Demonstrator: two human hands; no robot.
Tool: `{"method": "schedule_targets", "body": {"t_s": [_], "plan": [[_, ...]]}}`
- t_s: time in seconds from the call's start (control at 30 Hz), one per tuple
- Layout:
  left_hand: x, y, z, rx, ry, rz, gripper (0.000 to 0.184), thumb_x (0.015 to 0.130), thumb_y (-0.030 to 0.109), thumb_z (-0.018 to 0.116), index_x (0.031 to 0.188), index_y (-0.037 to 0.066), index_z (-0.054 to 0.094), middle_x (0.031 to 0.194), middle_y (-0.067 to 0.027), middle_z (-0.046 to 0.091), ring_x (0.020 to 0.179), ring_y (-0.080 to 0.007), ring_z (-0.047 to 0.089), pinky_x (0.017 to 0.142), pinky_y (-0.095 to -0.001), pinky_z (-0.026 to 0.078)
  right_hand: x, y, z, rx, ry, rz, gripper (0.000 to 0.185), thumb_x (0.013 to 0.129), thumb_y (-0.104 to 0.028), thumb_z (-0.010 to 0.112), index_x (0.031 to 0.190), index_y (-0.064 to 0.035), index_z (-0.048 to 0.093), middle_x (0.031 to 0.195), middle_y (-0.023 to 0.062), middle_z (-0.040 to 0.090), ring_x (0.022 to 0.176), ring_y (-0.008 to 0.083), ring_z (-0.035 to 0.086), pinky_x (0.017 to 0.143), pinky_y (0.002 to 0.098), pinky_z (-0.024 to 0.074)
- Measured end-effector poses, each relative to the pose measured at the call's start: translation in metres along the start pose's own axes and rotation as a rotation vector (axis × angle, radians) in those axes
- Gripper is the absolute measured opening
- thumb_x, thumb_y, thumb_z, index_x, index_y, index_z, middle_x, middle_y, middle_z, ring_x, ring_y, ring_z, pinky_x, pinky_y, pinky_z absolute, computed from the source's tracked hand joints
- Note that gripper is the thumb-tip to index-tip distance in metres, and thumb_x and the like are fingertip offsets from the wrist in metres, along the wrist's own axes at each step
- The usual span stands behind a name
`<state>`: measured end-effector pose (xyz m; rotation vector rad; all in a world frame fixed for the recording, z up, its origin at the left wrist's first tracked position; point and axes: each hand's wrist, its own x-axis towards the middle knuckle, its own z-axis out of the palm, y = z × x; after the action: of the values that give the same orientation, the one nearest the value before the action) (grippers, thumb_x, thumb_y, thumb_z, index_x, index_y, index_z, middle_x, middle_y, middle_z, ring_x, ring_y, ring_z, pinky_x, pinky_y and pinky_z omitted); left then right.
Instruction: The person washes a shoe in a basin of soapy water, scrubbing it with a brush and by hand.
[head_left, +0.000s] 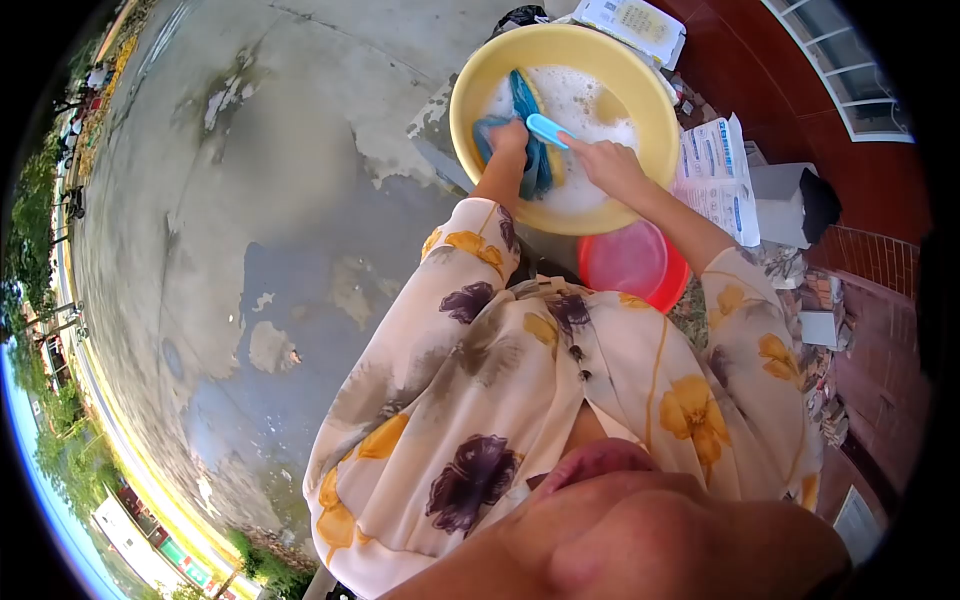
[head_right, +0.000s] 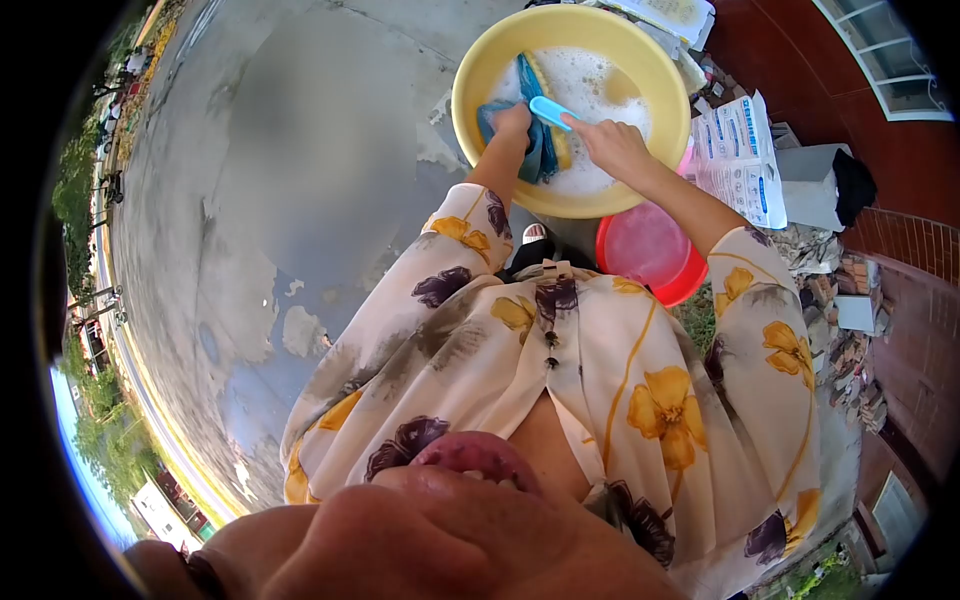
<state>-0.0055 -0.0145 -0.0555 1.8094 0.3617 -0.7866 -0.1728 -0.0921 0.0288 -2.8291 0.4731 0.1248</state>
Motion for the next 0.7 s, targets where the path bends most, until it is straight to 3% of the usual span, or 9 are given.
{"method": "schedule_targets", "body": {"t_s": [0.1,0.17,0.27,0.37,0.43,0.47,0.6,0.67,0.7], "plan": [[-0.004,0.004,0.0,-0.009,0.01,-0.025,0.051,0.08,0.019,0.061,0.119,-0.013,0.051,0.122,-0.0248,0.055,0.11,-0.0359,0.056,0.093,-0.0378,0.043,0.046,0.011,0.007,0.034,0.164,0.0,0.045,0.088,-0.016,0.049,0.132,-0.0278,0.048,0.068,0.0187,0.06,0.061,0.039,0.061,0.053,0.0495,0.0475],[0.006,0.0,0.0,-0.043,0.002,-0.059,0.052,0.079,0.019,0.063,0.118,-0.013,0.051,0.122,-0.0235,0.056,0.109,-0.034,0.056,0.092,-0.0377,0.043,0.045,0.017,0.014,0.064,0.225,0.008,0.045,0.088,-0.016,0.049,0.132,-0.0283,0.049,0.067,0.0182,0.06,0.06,0.0384,0.061,0.053,0.0491,0.0472],[0.01,-0.001,0.0,-0.044,0.019,-0.047,0.054,0.081,0.02,0.063,0.123,-0.011,0.048,0.125,-0.0216,0.053,0.11,-0.031,0.056,0.092,-0.0353,0.043,0.001,0.014,0.008,0.042,0.144,-0.075,0.045,0.087,-0.016,0.05,0.131,-0.0295,0.049,0.066,0.0172,0.06,0.06,0.0372,0.061,0.052,0.0481,0.0473],[0.016,-0.012,-0.001,-0.073,-0.055,0.003,0.056,0.081,0.019,0.064,0.125,-0.01,0.046,0.127,-0.0211,0.052,0.111,-0.0309,0.055,0.093,-0.036,0.043,-0.014,0.012,-0.005,-0.067,-0.075,-0.107,0.045,0.088,-0.016,0.049,0.131,-0.0304,0.049,0.069,0.017,0.061,0.062,0.0363,0.061,0.054,0.0476,0.0476],[-0.017,0.019,-0.011,-0.018,-0.054,-0.11,0.057,0.079,0.019,0.066,0.125,-0.009,0.047,0.127,-0.0208,0.052,0.11,-0.0304,0.055,0.093,-0.0365,0.043,0.022,0.022,-0.013,-0.109,0.019,-0.078,0.045,0.088,-0.017,0.05,0.131,-0.0314,0.048,0.071,0.0169,0.062,0.064,0.0355,0.062,0.054,0.0477,0.0478],[-0.004,0.01,-0.005,0.003,-0.018,-0.069,0.057,0.078,0.02,0.067,0.124,-0.008,0.048,0.126,-0.0203,0.053,0.108,-0.0302,0.056,0.093,-0.0367,0.043,0.041,0.032,-0.006,-0.06,0.169,-0.111,0.046,0.088,-0.017,0.05,0.132,-0.032,0.048,0.071,0.0169,0.062,0.064,0.0347,0.062,0.054,0.0478,0.0477],[0.031,-0.006,0.005,-0.045,0.01,-0.08,0.056,0.078,0.021,0.068,0.122,-0.008,0.05,0.125,-0.0202,0.053,0.108,-0.0286,0.056,0.093,-0.0362,0.043,0.027,0.028,0.0,-0.014,0.208,-0.175,0.045,0.089,-0.018,0.05,0.131,-0.0324,0.048,0.069,0.0162,0.062,0.062,0.0338,0.062,0.052,0.0476,0.0473],[0.017,-0.004,0.003,-0.038,-0.014,-0.059,0.053,0.079,0.021,0.067,0.121,-0.008,0.051,0.123,-0.0206,0.055,0.105,-0.0273,0.058,0.091,-0.0354,0.044,-0.014,0.025,-0.001,-0.062,-0.108,-0.181,0.043,0.089,-0.019,0.049,0.13,-0.0315,0.049,0.069,0.0159,0.061,0.063,0.0338,0.063,0.052,0.0478,0.0472],[0.015,-0.002,0.003,-0.041,-0.019,-0.065,0.053,0.079,0.021,0.067,0.121,-0.008,0.051,0.123,-0.0206,0.055,0.105,-0.0273,0.058,0.091,-0.0354,0.044,-0.012,0.027,-0.005,-0.066,-0.114,-0.179,0.043,0.089,-0.019,0.049,0.13,-0.0315,0.049,0.069,0.0159,0.061,0.063,0.0338,0.063,0.052,0.0478,0.0472]]}}
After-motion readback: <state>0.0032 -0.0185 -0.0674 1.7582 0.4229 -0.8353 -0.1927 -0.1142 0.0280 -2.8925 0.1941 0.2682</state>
